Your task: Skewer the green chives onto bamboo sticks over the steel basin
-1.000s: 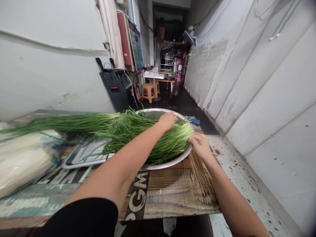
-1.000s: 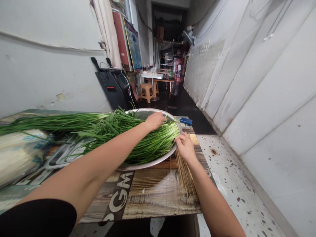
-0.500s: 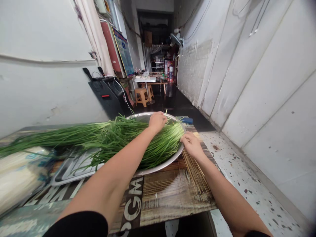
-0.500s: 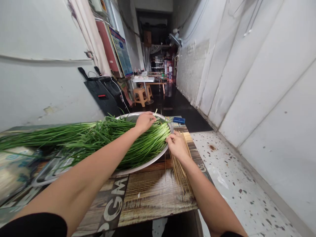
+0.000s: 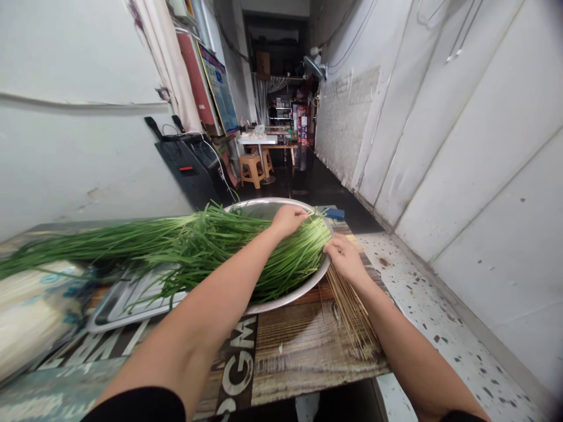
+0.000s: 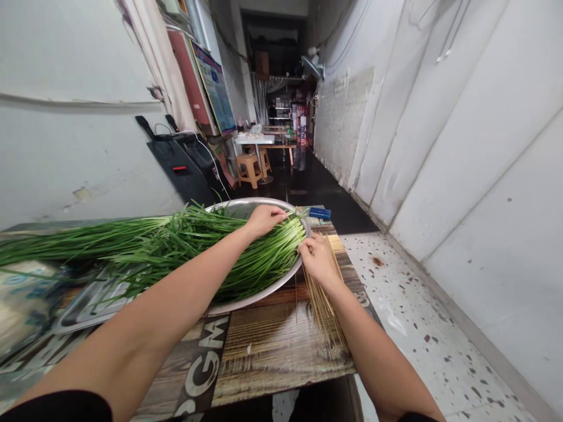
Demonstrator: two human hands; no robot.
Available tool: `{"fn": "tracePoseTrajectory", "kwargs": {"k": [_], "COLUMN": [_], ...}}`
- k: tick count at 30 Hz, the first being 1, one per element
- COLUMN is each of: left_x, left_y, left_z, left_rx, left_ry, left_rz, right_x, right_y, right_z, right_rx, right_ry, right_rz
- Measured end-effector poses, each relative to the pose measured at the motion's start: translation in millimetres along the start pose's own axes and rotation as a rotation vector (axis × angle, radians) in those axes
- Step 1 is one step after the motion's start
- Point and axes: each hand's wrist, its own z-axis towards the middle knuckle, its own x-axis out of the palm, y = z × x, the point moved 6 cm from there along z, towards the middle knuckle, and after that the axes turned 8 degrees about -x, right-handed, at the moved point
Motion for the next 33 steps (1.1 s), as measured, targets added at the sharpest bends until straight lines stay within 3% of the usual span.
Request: {"fn": "tracePoseTrajectory", "kwargs": {"k": [11,33], "left_x": [3.1,5.4], "left_y": [5.9,8.9], "left_z": [-3.7,-2.2], "left_rx": [-0.113,-0.138], "left_ry": [0.098,0.066], "left_rz": [-0.224,-0.238], "right_x": [-0.5,-0.9], "right_y": [-1.7,-3.2], "right_z": [0.5,-0.2], "right_rx": [0.012,-0.001], "right_ry": [-0.021,-0.023], "right_rz": [0.026,0.011]}}
